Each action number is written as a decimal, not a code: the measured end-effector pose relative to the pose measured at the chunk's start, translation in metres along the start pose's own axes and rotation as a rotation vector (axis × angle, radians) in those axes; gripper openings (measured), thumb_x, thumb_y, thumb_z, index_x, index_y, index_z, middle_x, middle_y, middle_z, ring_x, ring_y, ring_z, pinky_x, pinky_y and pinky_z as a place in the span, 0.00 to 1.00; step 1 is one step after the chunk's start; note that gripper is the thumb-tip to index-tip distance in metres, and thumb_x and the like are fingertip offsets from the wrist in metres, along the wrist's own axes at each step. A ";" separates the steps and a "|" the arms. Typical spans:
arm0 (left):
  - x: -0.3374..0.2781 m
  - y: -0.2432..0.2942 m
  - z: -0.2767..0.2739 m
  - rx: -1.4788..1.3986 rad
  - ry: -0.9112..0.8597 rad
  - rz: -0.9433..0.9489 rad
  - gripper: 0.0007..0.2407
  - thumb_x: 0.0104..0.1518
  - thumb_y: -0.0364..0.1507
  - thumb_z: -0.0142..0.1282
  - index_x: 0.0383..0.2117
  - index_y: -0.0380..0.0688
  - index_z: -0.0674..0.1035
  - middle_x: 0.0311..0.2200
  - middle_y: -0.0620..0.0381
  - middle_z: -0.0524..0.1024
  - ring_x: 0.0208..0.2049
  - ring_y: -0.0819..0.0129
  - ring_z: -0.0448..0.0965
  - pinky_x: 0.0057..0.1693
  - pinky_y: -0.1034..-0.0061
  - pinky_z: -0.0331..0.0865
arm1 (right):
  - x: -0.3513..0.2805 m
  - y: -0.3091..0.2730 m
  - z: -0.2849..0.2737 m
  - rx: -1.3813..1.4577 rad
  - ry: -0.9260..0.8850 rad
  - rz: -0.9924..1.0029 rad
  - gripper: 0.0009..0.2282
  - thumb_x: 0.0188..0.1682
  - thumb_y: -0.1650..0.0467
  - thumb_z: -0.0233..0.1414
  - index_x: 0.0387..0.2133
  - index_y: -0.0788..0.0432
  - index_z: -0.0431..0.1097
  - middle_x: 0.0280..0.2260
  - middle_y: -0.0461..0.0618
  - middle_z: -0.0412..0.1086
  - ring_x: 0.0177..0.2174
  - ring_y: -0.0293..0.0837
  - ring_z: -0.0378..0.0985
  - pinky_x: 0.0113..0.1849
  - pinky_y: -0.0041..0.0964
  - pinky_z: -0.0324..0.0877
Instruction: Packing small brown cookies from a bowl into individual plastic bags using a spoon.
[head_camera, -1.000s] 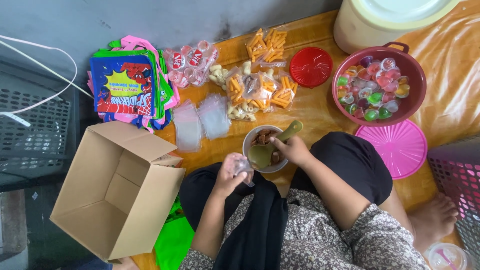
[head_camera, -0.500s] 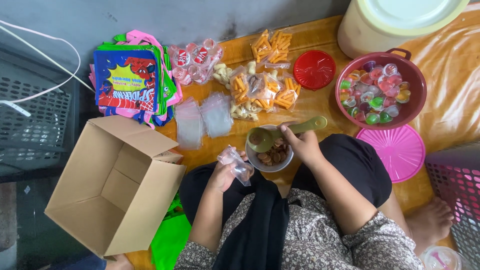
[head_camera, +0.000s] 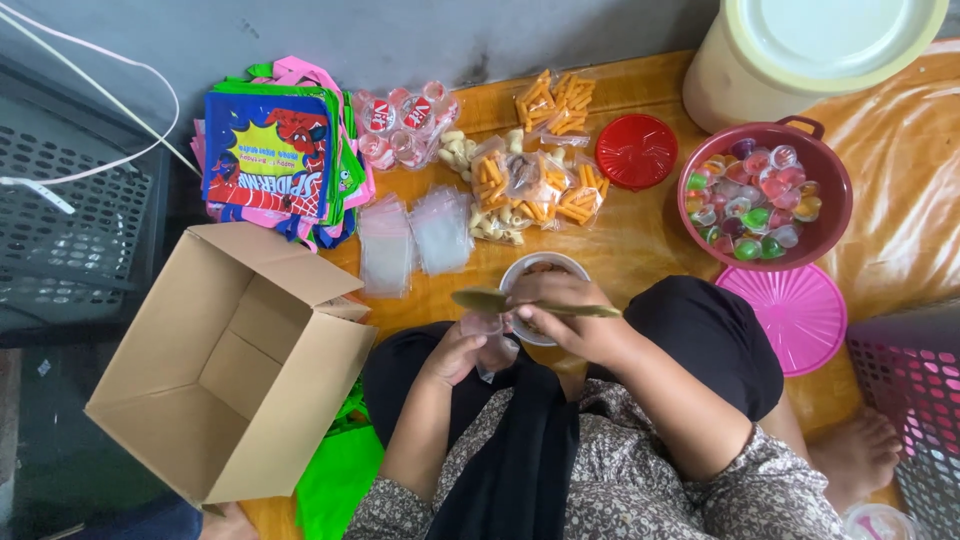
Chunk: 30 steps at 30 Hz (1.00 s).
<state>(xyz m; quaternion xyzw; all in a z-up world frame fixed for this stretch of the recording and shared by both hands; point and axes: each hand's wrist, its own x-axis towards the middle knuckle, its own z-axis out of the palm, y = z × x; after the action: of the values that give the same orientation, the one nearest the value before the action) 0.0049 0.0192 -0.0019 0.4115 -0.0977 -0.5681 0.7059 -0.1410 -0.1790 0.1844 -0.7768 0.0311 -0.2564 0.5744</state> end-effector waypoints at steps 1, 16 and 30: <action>-0.006 0.012 0.017 -0.001 -0.001 0.001 0.19 0.51 0.24 0.64 0.51 0.42 0.77 0.50 0.48 0.80 0.52 0.59 0.80 0.60 0.65 0.72 | -0.001 0.002 -0.003 -0.002 -0.001 0.000 0.06 0.52 0.72 0.54 0.35 0.62 0.78 0.33 0.62 0.79 0.38 0.63 0.83 0.49 0.63 0.72; -0.016 -0.038 0.000 -0.143 0.115 -0.042 0.20 0.54 0.34 0.56 0.53 0.40 0.77 0.50 0.47 0.80 0.46 0.50 0.82 0.53 0.58 0.77 | -0.035 0.082 0.042 -0.168 -0.104 0.663 0.06 0.45 0.69 0.61 0.29 0.61 0.79 0.23 0.59 0.78 0.31 0.61 0.83 0.36 0.49 0.74; -0.037 0.014 0.077 0.610 0.298 -0.014 0.14 0.40 0.25 0.77 0.32 0.42 0.84 0.24 0.57 0.83 0.27 0.75 0.80 0.37 0.76 0.77 | -0.028 0.052 0.008 -0.196 -0.229 0.707 0.05 0.43 0.69 0.62 0.30 0.56 0.81 0.23 0.55 0.79 0.27 0.53 0.81 0.34 0.41 0.72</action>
<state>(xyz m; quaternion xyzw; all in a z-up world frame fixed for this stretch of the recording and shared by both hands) -0.0440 0.0159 0.0702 0.6829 -0.1563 -0.4512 0.5528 -0.1489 -0.1804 0.1251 -0.7929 0.2570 0.0501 0.5502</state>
